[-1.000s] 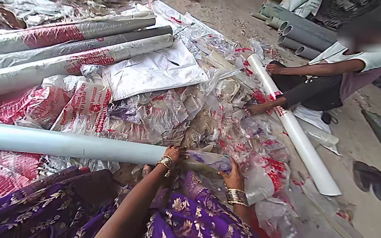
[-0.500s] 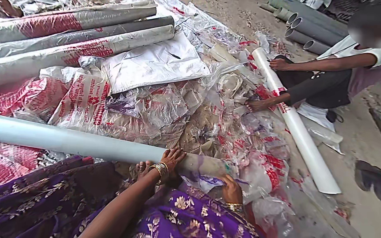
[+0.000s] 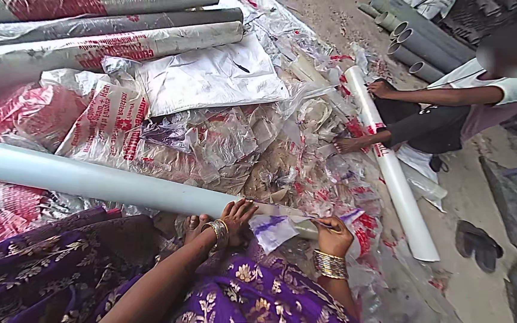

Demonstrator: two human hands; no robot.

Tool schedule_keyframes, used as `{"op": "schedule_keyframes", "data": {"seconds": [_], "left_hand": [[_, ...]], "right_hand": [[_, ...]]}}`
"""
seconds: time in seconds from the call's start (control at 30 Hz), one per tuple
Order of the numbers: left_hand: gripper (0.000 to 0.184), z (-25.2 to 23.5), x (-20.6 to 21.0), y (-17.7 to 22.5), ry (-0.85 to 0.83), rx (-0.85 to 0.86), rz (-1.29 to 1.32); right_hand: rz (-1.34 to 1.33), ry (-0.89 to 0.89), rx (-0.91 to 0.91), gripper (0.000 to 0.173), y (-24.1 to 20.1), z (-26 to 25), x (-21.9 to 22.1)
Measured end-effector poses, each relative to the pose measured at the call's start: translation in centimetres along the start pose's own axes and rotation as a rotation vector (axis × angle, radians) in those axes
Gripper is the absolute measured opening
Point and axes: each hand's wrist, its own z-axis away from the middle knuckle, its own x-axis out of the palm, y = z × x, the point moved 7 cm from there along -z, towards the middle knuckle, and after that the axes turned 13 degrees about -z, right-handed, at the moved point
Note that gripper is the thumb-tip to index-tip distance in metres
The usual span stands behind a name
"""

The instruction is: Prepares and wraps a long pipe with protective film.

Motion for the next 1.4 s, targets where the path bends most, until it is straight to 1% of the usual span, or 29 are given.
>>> {"op": "schedule_keyframes", "data": {"seconds": [0.1,0.17,0.23,0.3,0.33,0.37,0.4,0.43,0.47,0.53,0.57,0.67,0.7,0.8,0.87,0.93,1.0,1.07,1.13,1.23,1.27,1.33,1.37,1.4], "left_hand": [[0.112,0.9,0.8,-0.2,0.076,0.027,0.038],[0.108,1.2,1.6,-0.6,0.049,-0.002,0.017],[0.094,1.4,0.9,-0.5,0.093,-0.060,-0.030],[0.076,1.3,-1.6,0.2,0.233,-0.107,-0.040],[0.072,1.0,-3.0,0.0,0.252,-0.122,-0.028],[0.073,0.7,-4.1,-0.6,0.245,-0.130,-0.038],[0.082,0.2,-5.2,-1.6,0.216,-0.140,-0.071],[0.091,-0.5,-5.8,-3.1,0.153,-0.159,-0.114],[0.095,-1.2,-5.9,-4.8,0.063,-0.191,-0.150],[0.097,-2.3,-5.1,-7.4,-0.077,-0.262,-0.183],[0.094,-2.5,-4.8,-7.8,-0.089,-0.273,-0.179],[0.077,-1.5,-3.7,-7.1,0.001,-0.287,-0.171],[0.077,-1.1,-3.2,-6.6,0.030,-0.283,-0.182],[0.091,-0.4,-2.6,-5.9,0.036,-0.269,-0.211],[0.099,0.0,-2.7,-5.2,0.052,-0.261,-0.231],[0.093,0.8,-2.4,-4.7,0.121,-0.262,-0.261],[0.084,1.9,-1.5,-3.9,0.149,-0.244,-0.261],[0.078,3.1,0.3,-3.1,0.192,-0.210,-0.260],[0.072,4.0,1.9,-2.9,0.195,-0.210,-0.247],[0.070,4.3,3.0,-2.5,0.141,-0.222,-0.266],[0.072,4.2,2.6,-2.2,0.091,-0.222,-0.279],[0.076,4.3,-0.5,-1.4,-0.033,-0.236,-0.245],[0.078,4.2,-2.6,-1.1,-0.048,-0.245,-0.204],[0.075,3.7,-5.0,-1.3,-0.004,-0.261,-0.137]], "right_hand": [[0.058,-0.057,-0.060,0.013,-2.0,-2.0,1.1],[0.133,-0.150,-0.087,0.011,-2.5,-2.4,2.1],[0.175,-0.218,-0.045,0.014,-2.3,-2.1,2.5],[0.206,-0.236,-0.048,0.014,-2.0,-1.7,2.1],[0.220,-0.244,-0.053,0.013,-2.0,-1.3,1.9],[0.239,-0.248,-0.059,0.012,-2.0,-0.8,1.6],[0.259,-0.242,-0.073,0.012,-2.1,-0.4,1.4],[0.279,-0.231,-0.094,0.012,-2.3,-0.2,1.4],[0.304,-0.220,-0.113,0.014,-2.5,0.1,1.4],[0.347,-0.195,-0.166,0.019,-2.8,0.4,1.2],[0.358,-0.180,-0.194,0.020,-2.8,0.5,1.2],[0.377,-0.113,-0.262,0.015,-3.2,0.8,1.2],[0.380,-0.082,-0.270,0.013,-3.3,0.7,1.1],[0.342,0.049,-0.202,0.012,-4.1,-0.7,-0.5],[0.321,0.081,-0.186,0.015,-5.1,-2.1,-1.3],[0.315,0.093,-0.212,0.015,-5.9,-3.2,-1.1],[0.302,0.106,-0.216,0.015,-6.8,-4.6,-1.2],[0.288,0.132,-0.173,0.018,-7.5,-6.1,-1.9],[0.271,0.149,-0.146,0.019,-7.9,-7.3,-2.1],[0.264,0.134,-0.140,0.020,-8.0,-7.8,-2.5],[0.257,0.116,-0.141,0.021,-7.9,-7.9,-2.6],[0.248,0.087,-0.153,0.020,-7.8,-8.1,-2.6],[0.248,0.073,-0.151,0.020,-7.6,-7.8,-2.9],[0.248,0.062,-0.142,0.021,-7.5,-7.3,-3.2]]}}
